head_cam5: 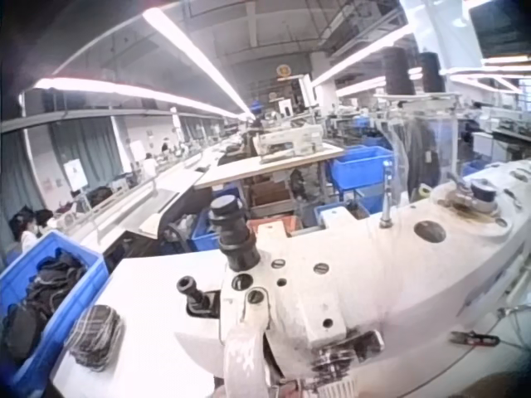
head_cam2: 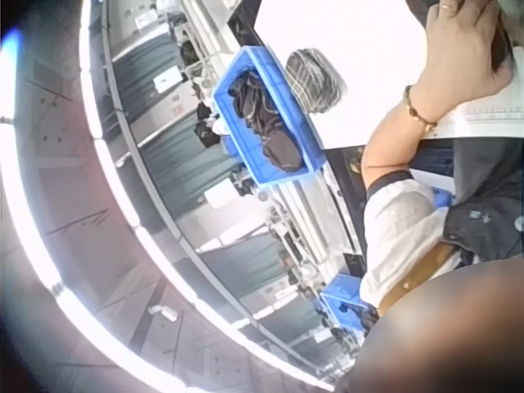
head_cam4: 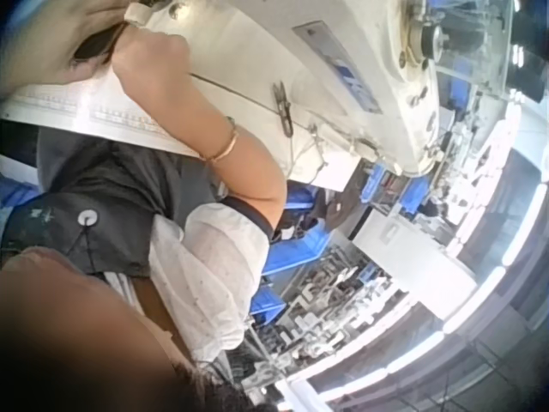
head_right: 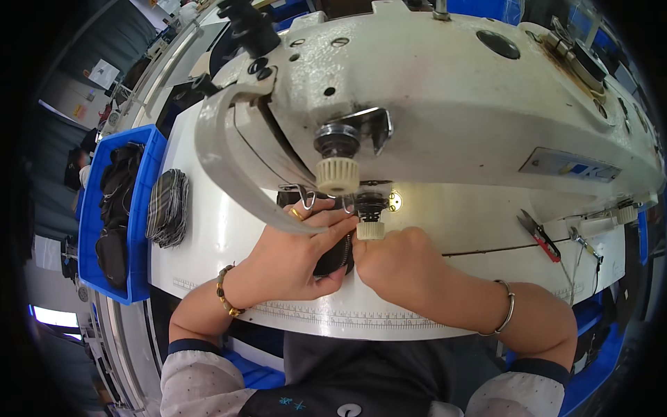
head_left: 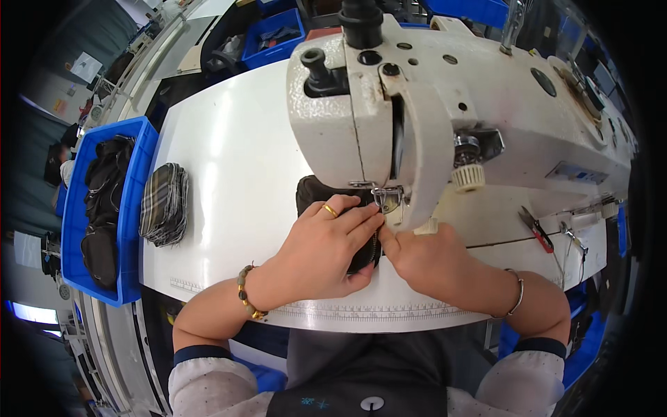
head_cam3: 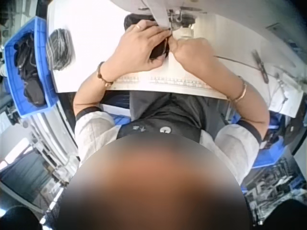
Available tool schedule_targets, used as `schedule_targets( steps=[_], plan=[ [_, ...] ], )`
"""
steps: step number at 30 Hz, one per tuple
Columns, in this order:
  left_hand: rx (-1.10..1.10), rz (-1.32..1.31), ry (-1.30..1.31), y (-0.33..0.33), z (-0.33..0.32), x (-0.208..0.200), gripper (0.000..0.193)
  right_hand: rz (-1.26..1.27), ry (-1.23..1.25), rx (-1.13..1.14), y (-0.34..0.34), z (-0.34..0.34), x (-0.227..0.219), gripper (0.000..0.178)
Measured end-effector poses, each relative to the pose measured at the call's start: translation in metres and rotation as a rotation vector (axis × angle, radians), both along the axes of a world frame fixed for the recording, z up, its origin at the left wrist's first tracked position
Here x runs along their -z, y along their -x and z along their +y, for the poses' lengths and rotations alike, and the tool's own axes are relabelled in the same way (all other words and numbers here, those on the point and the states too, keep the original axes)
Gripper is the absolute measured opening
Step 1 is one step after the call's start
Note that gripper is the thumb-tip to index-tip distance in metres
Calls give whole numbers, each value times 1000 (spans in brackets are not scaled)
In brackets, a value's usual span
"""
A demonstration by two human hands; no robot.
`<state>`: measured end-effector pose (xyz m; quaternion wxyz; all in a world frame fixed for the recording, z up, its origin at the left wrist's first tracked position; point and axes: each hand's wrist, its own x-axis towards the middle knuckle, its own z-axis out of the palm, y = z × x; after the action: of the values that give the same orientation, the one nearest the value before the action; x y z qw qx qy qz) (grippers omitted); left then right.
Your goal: Sewing and sorting leather pieces for wallets or small bags using an industrial machine.
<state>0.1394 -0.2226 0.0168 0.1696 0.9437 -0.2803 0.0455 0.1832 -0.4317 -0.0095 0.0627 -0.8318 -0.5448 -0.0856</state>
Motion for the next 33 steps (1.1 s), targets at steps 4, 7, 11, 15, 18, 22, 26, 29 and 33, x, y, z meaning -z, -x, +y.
schedule_targets(
  steps=[4, 7, 11, 15, 18, 22, 26, 29, 33],
  plan=[
    [3, -29, -12, -5, 1, 3, 59, 65, -98, 21, -6, -2, 6, 5],
    [-6, -55, -42, -9, -1, 4, 55, 32, -235, -32, -13, -2, 12, 26],
    [79, -142, -109, -11, -7, 3, 50, 109, -183, -13, -13, -6, 3, 5],
    [-4, -91, -122, -5, -11, 1, 45, 122, -71, 12, 6, -52, -18, 11],
    [-42, -95, -112, -2, -12, 0, 45, 15, -493, 279, 27, -117, -26, 16],
    [-19, -76, -123, -2, -11, 1, 44, -178, -1172, 985, 26, -207, -12, 41],
    [-7, -81, -74, -3, -10, -2, 44, -94, -1345, 1178, -6, -261, 13, 53],
    [18, -101, -101, -4, -10, -7, 48, -90, -1341, 1232, -16, -270, 25, 55],
    [13, -31, -175, -5, -8, -12, 52, -176, -1374, 1117, -5, -244, 17, 56]
  ],
)
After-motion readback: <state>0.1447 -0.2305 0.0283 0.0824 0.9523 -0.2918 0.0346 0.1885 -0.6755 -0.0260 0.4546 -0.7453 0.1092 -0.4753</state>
